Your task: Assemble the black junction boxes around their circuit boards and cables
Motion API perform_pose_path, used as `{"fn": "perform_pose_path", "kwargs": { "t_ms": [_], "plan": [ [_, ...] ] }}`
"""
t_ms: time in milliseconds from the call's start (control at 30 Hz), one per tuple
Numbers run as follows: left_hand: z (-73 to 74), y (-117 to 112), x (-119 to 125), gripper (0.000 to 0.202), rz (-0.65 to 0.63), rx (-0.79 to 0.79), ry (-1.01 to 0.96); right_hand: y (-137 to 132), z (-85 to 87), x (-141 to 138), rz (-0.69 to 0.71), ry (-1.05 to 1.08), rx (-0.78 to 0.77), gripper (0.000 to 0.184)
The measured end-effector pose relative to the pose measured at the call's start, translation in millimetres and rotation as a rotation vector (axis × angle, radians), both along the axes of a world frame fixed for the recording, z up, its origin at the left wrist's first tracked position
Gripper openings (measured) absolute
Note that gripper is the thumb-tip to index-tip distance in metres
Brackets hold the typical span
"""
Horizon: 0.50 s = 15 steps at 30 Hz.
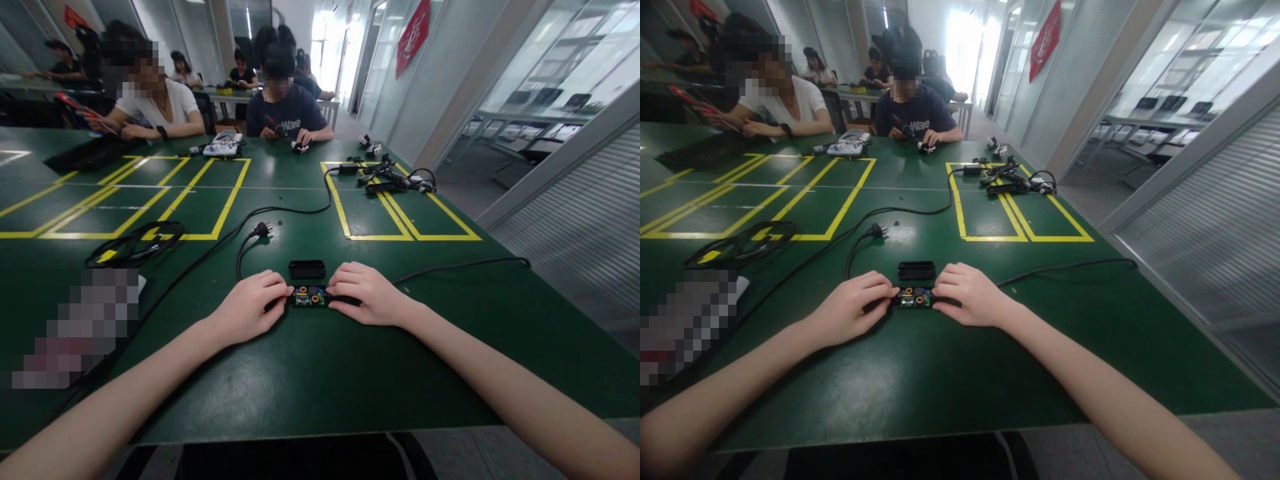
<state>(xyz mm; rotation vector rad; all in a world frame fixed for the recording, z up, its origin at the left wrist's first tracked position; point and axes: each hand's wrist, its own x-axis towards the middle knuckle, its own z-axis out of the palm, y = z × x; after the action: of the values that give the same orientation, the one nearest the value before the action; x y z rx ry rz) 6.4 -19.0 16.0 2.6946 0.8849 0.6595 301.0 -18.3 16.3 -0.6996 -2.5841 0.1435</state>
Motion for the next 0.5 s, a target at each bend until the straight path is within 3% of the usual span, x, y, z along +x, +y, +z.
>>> {"fn": "perform_pose_path", "kwargs": {
  "t_ms": [133, 233, 300, 500],
  "plan": [
    [0.8, -1, -1, 0.013, -0.005, -0.077, -0.032, 1, -4.1, -5, -0.070, 0.106, -0.017, 0.012],
    [0.8, -1, -1, 0.012, -0.012, -0.107, -0.070, 3, -13.2, -12, -0.342, 0.137, -0.035, 0.036],
    [-0.2, 0, 0, 0.017, 0.015, -0.090, -0.080, 5, -18.8, -16, -0.436, 0.105, -0.073, 0.047],
    [-8.3, 3, 1, 0.057, 0.149, -0.024, -0.061, 7, -21.3, -20, -0.369, 0.174, -0.211, 0.014]
  ]
}}
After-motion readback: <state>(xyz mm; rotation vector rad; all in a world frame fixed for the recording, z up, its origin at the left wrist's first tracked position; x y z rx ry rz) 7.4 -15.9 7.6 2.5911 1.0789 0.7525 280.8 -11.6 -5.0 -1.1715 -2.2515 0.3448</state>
